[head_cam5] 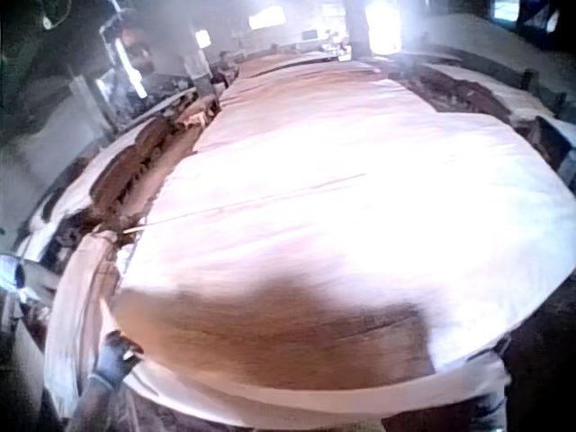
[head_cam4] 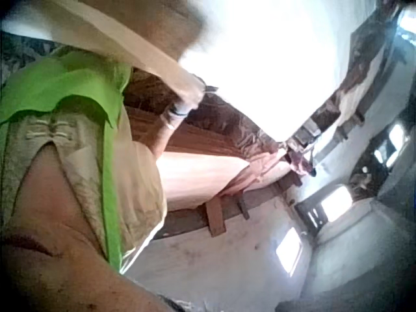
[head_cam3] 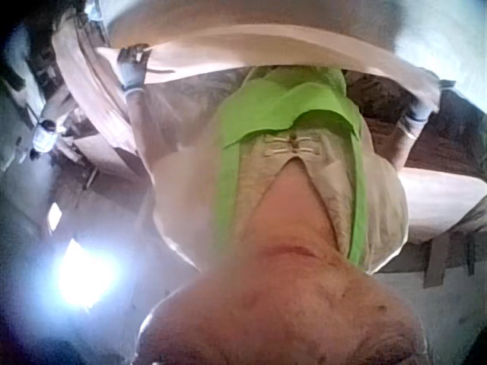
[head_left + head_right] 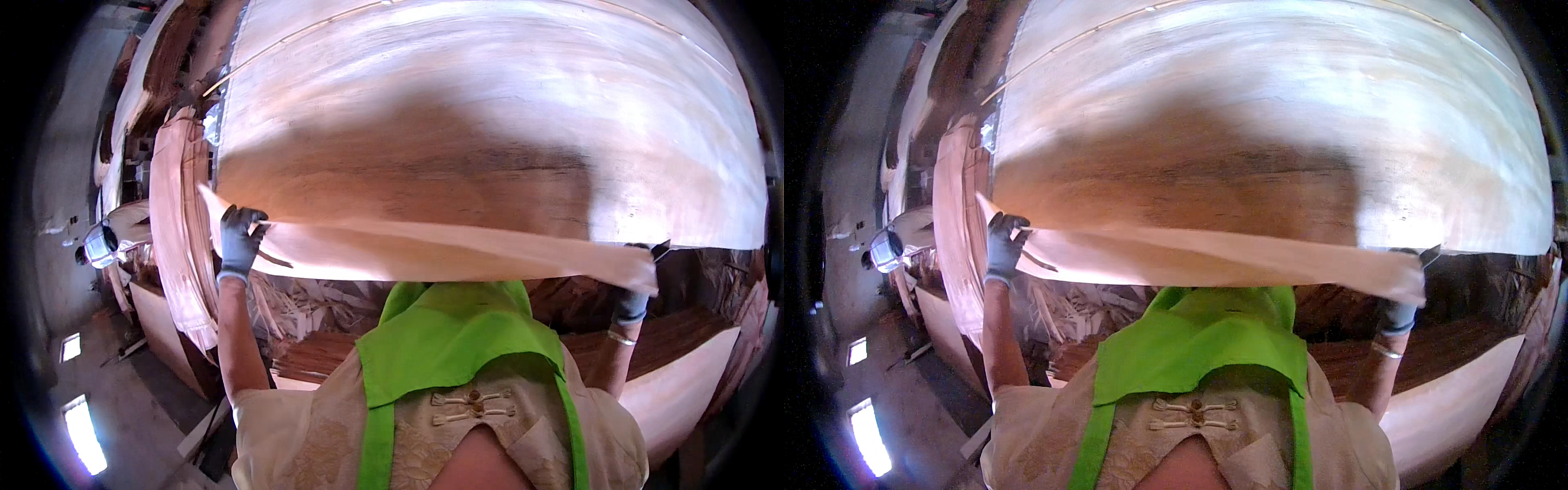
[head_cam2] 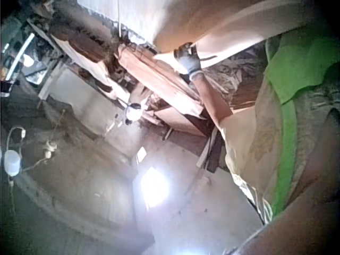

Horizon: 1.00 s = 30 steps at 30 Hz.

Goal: The person processes large sheets of wood veneer by hand and using a tool. They lift a sheet from a stack, place it on a metal work surface, use a tool to trim or apply material to the edges, and then move the processed sheet onto another stack.

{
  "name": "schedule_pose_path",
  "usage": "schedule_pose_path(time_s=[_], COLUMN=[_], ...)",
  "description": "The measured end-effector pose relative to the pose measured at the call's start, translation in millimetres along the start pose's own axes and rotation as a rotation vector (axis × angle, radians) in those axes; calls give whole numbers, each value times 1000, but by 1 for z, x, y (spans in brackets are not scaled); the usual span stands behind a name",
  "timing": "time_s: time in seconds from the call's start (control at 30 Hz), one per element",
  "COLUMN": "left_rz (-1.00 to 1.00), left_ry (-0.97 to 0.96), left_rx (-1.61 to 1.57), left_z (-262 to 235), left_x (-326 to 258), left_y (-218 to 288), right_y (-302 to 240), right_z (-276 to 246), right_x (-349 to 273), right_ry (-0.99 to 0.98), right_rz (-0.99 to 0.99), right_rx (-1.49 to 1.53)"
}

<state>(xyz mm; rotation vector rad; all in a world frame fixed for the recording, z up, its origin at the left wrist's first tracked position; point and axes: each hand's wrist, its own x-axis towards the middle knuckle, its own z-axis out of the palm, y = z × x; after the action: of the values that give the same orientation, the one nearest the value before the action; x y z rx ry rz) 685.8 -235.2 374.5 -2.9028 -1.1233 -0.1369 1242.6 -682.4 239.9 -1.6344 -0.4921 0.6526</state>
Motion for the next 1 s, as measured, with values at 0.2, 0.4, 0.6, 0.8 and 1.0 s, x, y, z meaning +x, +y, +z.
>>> schedule_pose_path(time_s=[0.2, 0.4, 0.6, 0.8, 1.0], left_rz=[-20, -198, -301, -218, -423], left_ry=[-146, -344, -92, 275, 369], left_rx=[-158, 118, 397, -253, -183], left_z=[88, 159, 142, 208, 196], left_x=[76, 99, 91, 55, 58], left_y=[-14, -29, 8, 77, 113], right_y=[-28, 62, 85, 72, -6], right_z=[12, 23, 49, 53, 124], right_x=[71, 150, 173, 168, 137], right_ry=[356, 451, 464, 465, 315], right_rz=[215, -2, -35, -12, -402], right_rx=[71, -274, -847, -677, -1094])
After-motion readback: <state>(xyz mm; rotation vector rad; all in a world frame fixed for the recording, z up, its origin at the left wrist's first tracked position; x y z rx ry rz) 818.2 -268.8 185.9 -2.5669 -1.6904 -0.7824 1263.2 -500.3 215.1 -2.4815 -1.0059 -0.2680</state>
